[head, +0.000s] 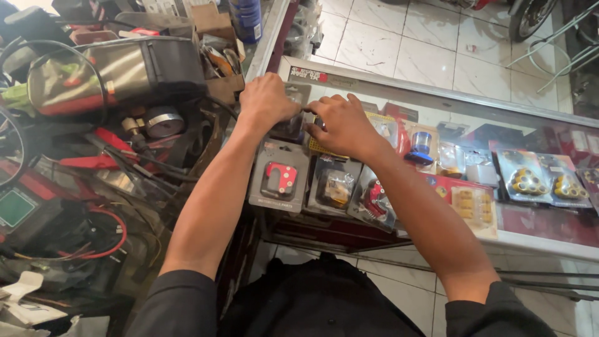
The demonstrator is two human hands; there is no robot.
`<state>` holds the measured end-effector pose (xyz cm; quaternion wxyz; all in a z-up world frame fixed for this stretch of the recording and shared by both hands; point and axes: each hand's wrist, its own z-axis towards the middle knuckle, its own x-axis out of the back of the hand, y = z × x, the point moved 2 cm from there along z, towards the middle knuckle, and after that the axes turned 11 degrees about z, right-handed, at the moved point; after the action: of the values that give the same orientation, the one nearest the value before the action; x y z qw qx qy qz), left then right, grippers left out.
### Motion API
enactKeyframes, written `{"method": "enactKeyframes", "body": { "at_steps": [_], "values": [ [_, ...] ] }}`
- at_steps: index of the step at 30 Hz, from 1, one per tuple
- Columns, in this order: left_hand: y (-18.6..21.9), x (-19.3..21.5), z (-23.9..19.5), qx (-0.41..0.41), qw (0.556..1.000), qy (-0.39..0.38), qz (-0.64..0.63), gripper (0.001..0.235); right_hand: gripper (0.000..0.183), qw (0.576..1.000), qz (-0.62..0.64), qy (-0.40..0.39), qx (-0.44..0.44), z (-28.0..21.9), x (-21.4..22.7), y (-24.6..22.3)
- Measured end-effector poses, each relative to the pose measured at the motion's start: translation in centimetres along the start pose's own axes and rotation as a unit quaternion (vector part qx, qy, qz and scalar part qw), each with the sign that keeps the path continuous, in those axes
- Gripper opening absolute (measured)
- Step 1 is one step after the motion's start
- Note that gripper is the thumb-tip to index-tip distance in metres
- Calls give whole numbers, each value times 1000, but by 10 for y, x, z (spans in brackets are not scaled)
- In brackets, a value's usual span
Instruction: The person picks up packaged small items, such as fidget spinners and tools, from a glass display counter and places them onto a wall-mounted wire rack. The person repeatedly moves between the counter and the wall, handling items one by one to arrange them on the display hooks.
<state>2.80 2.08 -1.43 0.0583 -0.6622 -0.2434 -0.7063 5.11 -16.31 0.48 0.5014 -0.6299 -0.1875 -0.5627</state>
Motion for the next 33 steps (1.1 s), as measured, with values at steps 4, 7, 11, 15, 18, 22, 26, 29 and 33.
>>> {"method": "enactKeyframes", "body": {
  "at_steps": [4,7,11,15,18,22,26,29,33],
  "values": [
    [1,9,-2,1,998,53,-30,59,40,999,24,38,9,-6,11,1],
    [8,21,-5,-1,992,116,-56,66,41,994,76,74,2,-11,22,0],
    [27,46,-21,-30,979,183,-80,63,53,975,146,168,18,-20,39,-10],
    [59,81,-56,-80,956,250,-133,64,77,925,300,216,-91,-41,48,-17],
    [87,103,-93,-139,942,247,-181,77,71,859,448,247,16,-63,48,-20],
    [115,110,-146,-181,932,180,-255,68,44,706,613,355,-18,-120,29,-18],
    [122,84,-182,-197,927,179,-264,52,41,623,662,406,-88,-178,10,-14],
    [125,48,-194,-185,910,122,-350,43,44,548,690,447,-156,-219,-7,-14],
    [136,-8,-211,-153,879,-77,-445,18,41,527,680,483,-159,-266,-17,-20]
  ]
}}
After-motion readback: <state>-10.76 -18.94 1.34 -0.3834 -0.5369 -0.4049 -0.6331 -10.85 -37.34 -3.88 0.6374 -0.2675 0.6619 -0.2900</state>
